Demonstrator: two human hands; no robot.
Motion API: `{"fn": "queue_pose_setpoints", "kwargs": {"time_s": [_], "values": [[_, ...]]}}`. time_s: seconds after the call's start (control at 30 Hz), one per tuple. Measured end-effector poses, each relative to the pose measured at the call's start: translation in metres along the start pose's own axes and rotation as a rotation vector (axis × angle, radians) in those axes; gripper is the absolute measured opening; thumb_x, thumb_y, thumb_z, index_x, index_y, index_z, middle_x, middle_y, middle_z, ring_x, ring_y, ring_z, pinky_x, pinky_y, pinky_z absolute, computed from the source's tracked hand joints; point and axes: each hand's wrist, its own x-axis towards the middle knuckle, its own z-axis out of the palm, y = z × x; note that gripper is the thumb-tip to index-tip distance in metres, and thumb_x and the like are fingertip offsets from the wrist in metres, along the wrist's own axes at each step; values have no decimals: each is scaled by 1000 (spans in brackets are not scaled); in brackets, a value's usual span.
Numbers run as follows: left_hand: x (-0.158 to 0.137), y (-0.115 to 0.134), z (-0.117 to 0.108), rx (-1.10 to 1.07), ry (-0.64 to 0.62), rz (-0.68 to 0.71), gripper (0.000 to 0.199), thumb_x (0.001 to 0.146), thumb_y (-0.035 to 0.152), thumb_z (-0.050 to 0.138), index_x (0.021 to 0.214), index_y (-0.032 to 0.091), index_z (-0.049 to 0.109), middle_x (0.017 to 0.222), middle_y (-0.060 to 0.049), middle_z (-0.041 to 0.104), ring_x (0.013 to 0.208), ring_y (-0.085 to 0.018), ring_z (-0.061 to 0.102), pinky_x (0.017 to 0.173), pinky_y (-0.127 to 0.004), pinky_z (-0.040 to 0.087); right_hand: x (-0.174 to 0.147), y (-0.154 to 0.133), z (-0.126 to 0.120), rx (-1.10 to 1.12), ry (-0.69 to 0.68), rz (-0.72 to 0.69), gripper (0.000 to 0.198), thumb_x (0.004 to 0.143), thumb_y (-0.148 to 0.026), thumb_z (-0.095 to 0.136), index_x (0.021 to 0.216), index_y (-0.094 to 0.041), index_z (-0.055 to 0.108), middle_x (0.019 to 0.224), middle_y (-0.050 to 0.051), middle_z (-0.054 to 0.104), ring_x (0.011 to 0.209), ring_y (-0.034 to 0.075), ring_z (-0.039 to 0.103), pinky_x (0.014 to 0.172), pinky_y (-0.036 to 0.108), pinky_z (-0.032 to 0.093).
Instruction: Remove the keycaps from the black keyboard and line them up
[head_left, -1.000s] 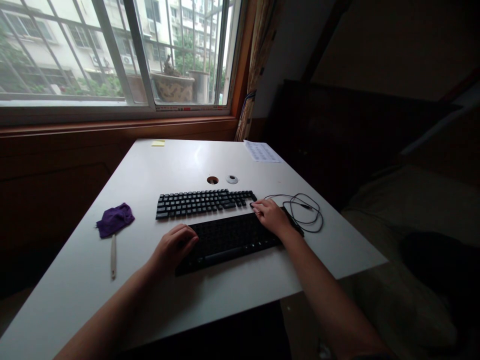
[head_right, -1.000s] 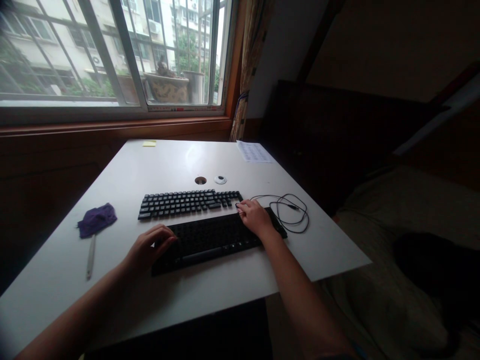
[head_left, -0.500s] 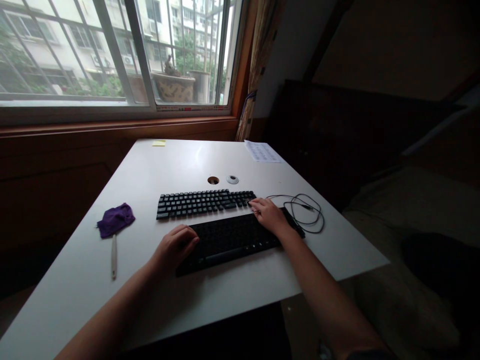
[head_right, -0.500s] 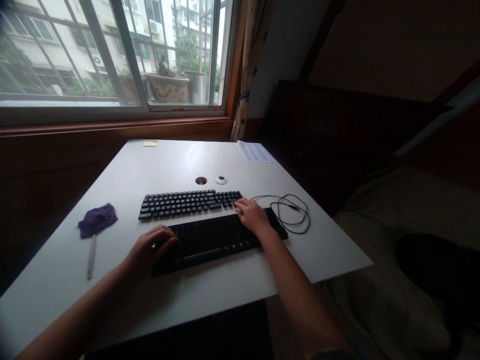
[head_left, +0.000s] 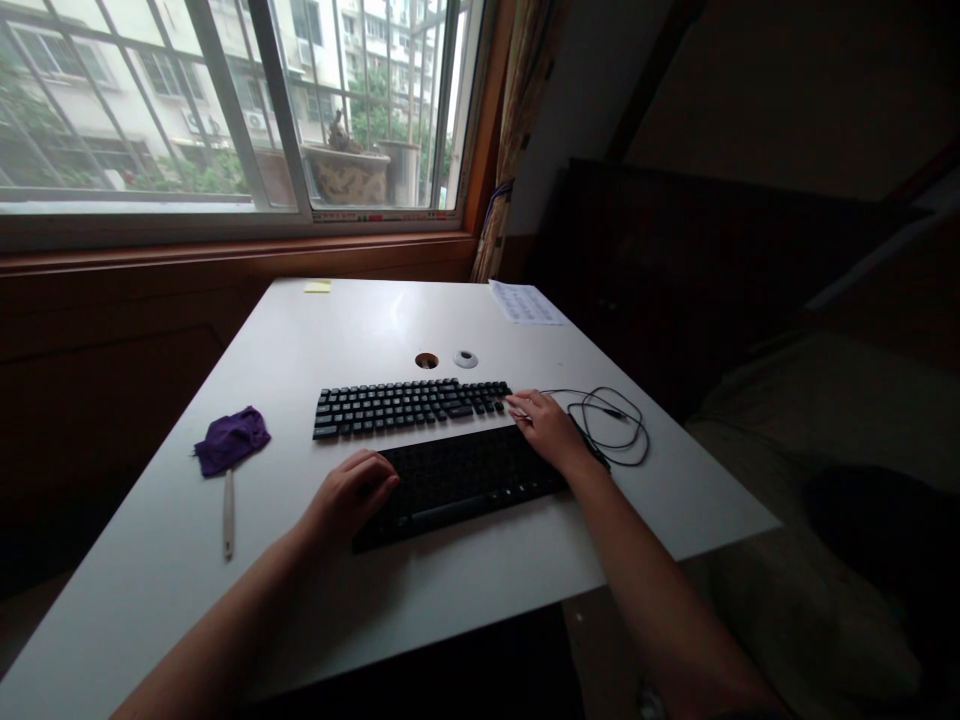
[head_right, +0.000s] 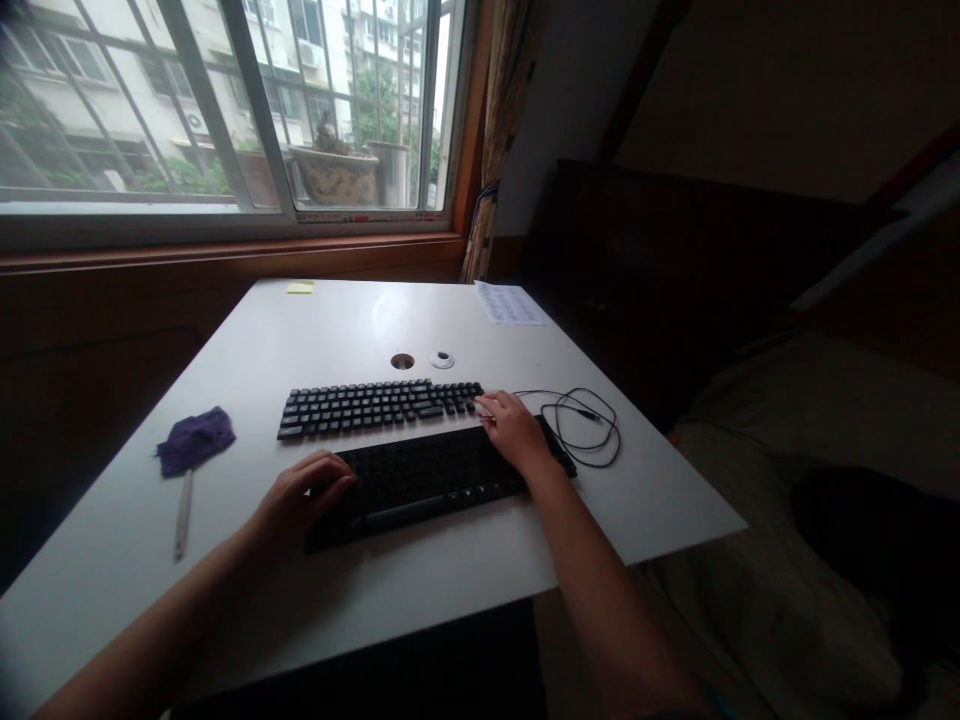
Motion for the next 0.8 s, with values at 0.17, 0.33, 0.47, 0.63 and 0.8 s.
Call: {"fn": "queue_pose_setpoints", "kwargs": {"time_s": [0.17, 0.33, 0.47, 0.63, 0.8], "values": [[0, 1, 0, 11, -19, 2, 11, 93, 20, 58, 83, 17, 60, 82, -5, 64, 77, -15, 62, 72, -26, 51, -17, 13, -35, 115, 175, 74, 35, 102, -38, 38, 105, -20, 69, 104, 10, 65, 101, 24, 60, 95, 38, 47], [0, -2, 3, 28, -39, 33, 11, 94, 19, 57, 83, 17, 61, 83, -5, 64, 77, -15, 62, 73, -27, 51, -55, 37, -65, 25, 255, 330, 51, 101, -51, 31, 79, -21, 65, 82, 8, 64, 83, 23, 61, 80, 35, 45], [0, -5, 5, 53, -65, 76, 12, 94, 19, 56, 83, 18, 61, 82, -5, 65, 77, -15, 61, 74, -28, 50, -80, 47, -76, 88, 194, 531, 56, 98, -61, 31, 74, -21, 64, 63, 4, 64, 61, 20, 60, 63, 31, 42], [-1, -8, 5, 70, -116, 74, 12, 96, 21, 55, 86, 18, 62, 85, -6, 66, 80, -16, 61, 76, -30, 51, -89, 47, -80, 101, 159, 539, 48, 90, -62, 50, 73, -21, 67, 63, 1, 65, 54, 18, 60, 60, 30, 42], [-1, -10, 5, 95, -117, 67, 17, 97, 24, 53, 85, 18, 63, 83, -6, 66, 79, -16, 61, 75, -29, 51, -89, 48, -82, 73, 127, 416, 44, 89, -56, 55, 64, -22, 64, 69, 2, 68, 64, 18, 63, 65, 29, 43]]}}
